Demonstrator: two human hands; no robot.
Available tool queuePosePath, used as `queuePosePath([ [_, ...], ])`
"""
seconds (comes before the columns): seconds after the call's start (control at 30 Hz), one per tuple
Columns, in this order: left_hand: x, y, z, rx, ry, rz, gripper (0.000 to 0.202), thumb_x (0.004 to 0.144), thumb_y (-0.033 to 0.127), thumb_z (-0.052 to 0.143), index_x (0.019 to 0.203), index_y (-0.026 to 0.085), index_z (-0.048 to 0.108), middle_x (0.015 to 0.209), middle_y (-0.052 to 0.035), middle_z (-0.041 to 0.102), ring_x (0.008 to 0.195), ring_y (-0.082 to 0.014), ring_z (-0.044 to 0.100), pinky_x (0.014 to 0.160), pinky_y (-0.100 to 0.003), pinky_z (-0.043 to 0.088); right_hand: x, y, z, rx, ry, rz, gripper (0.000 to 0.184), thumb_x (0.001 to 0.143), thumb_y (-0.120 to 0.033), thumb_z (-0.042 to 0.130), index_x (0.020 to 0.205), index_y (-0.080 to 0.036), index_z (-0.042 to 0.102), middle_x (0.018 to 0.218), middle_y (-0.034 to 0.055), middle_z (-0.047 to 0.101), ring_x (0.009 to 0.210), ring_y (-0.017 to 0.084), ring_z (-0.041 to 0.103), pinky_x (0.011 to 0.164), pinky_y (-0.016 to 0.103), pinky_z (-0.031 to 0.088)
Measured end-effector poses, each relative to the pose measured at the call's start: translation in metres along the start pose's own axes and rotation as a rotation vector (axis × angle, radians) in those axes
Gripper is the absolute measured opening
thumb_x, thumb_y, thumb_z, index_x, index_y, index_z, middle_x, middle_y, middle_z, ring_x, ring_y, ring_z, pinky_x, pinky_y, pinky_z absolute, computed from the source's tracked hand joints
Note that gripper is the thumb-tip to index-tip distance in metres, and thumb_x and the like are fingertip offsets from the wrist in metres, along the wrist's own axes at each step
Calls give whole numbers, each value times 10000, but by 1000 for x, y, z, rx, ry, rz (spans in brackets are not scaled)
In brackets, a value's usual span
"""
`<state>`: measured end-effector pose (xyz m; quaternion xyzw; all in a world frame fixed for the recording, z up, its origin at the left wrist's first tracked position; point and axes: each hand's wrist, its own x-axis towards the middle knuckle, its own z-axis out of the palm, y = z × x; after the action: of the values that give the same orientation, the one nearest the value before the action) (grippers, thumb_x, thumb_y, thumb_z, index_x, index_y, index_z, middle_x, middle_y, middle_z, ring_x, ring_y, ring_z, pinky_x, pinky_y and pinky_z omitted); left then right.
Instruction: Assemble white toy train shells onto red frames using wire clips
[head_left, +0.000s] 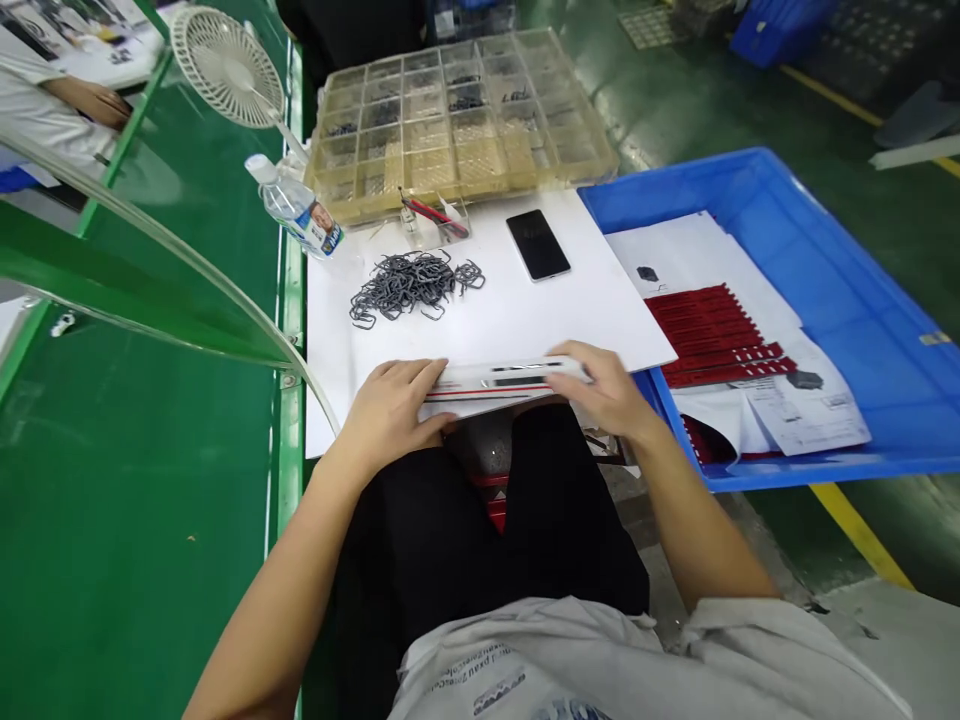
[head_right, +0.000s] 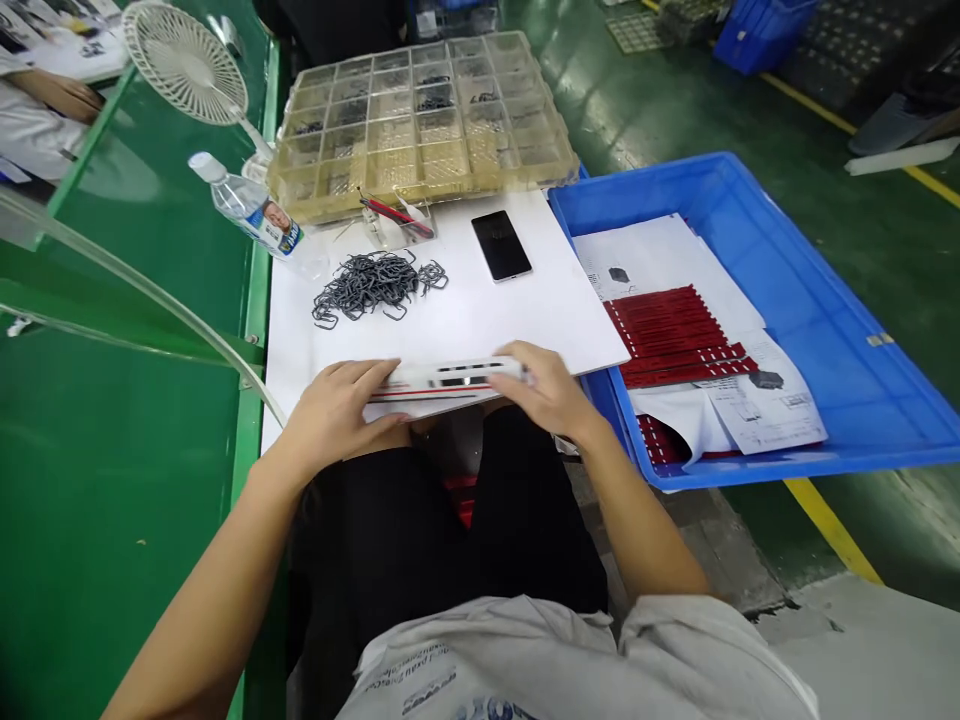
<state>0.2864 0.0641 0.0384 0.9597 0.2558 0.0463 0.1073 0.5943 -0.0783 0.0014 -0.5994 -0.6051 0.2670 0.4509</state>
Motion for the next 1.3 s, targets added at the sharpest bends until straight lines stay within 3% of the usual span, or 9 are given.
queuePosePath([
  [0.13, -65, 16, 4, -202, 2, 29, 527, 1144, 479, 618, 1575, 176, 636, 1449, -197, 789, 1274, -376, 795, 1080, -517, 664, -77, -13, -41, 267, 179, 415, 328, 880, -599, 820, 916, -276, 774, 689, -3, 684, 615, 243, 628, 594, 367, 517],
  [0.23, -113, 30, 18, -452, -17, 118, 599, 1129, 539, 687, 1637, 235, 601, 1466, -164, 796, 1289, -332, 810, 1109, -430, 674, -120, -17, -42, 455, 167, 591, 342, 842, -612, 841, 861, -277, 774, 694, 22, 720, 589, 256, 653, 530, 374, 519],
  [0.37, -163, 43, 32, -589, 35, 52, 619, 1094, 526, 760, 1648, 290, 617, 1439, -138, 822, 1236, -310, 843, 1080, -377, 699, -147, -12, -27, 423, 9, 660, 424, 912, -695, 786, 930, -271, 799, 780, 40, 774, 634, 262, 698, 551, 385, 574],
  [0.47, -187, 49, 37, -605, 109, 25, 569, 1093, 421, 783, 1630, 291, 649, 1423, -129, 836, 1221, -301, 853, 1078, -365, 707, -146, -15, -18, 102, -131, 516, 460, 1011, -708, 703, 1135, -279, 815, 1033, 77, 850, 902, 329, 807, 789, 481, 669],
  [0.63, -208, 58, 35, -655, 168, -15, 561, 1064, 371, 824, 1604, 298, 688, 1379, -116, 857, 1171, -298, 872, 1050, -361, 726, -129, -52, 11, -408, -351, -60, 710, 1056, -757, 666, 1597, -299, 625, 1559, 166, 726, 1428, 455, 684, 1223, 699, 507],
  [0.77, -223, 62, 31, -674, 201, -55, 587, 1045, 356, 850, 1609, 328, 689, 1368, -98, 863, 1164, -291, 875, 1044, -350, 728, -125, -73, 47, -627, -616, -281, 762, 1082, -788, 595, 1498, -156, 681, 1174, 193, 835, 986, 372, 786, 820, 495, 597],
  [0.9, -241, 56, 27, -650, 151, -115, 604, 1023, 357, 867, 1603, 357, 697, 1391, -77, 854, 1143, -310, 880, 1023, -379, 744, -128, -72, 67, -730, -660, -302, 744, 1083, -852, 502, 1149, -162, 773, 866, 128, 773, 729, 280, 685, 635, 405, 427],
  [1.1, -256, 43, 20, -703, 108, -244, 586, 986, 413, 894, 1545, 469, 726, 1358, -4, 868, 1067, -327, 890, 953, -461, 779, -130, -69, 76, -620, -667, -210, 849, 1063, -904, 447, 1202, -126, 757, 895, 146, 791, 741, 296, 706, 611, 397, 395],
  [1.3, -221, 91, 46, -1358, 393, -364, 1218, 713, 1010, 808, 1692, 348, 514, 1640, -191, 678, 1462, -490, 691, 1156, -702, 641, -144, -92, 140, 150, -644, 177, 686, 1024, -841, 660, 1300, -214, 698, 1123, 79, 828, 894, 265, 781, 729, 344, 565],
])
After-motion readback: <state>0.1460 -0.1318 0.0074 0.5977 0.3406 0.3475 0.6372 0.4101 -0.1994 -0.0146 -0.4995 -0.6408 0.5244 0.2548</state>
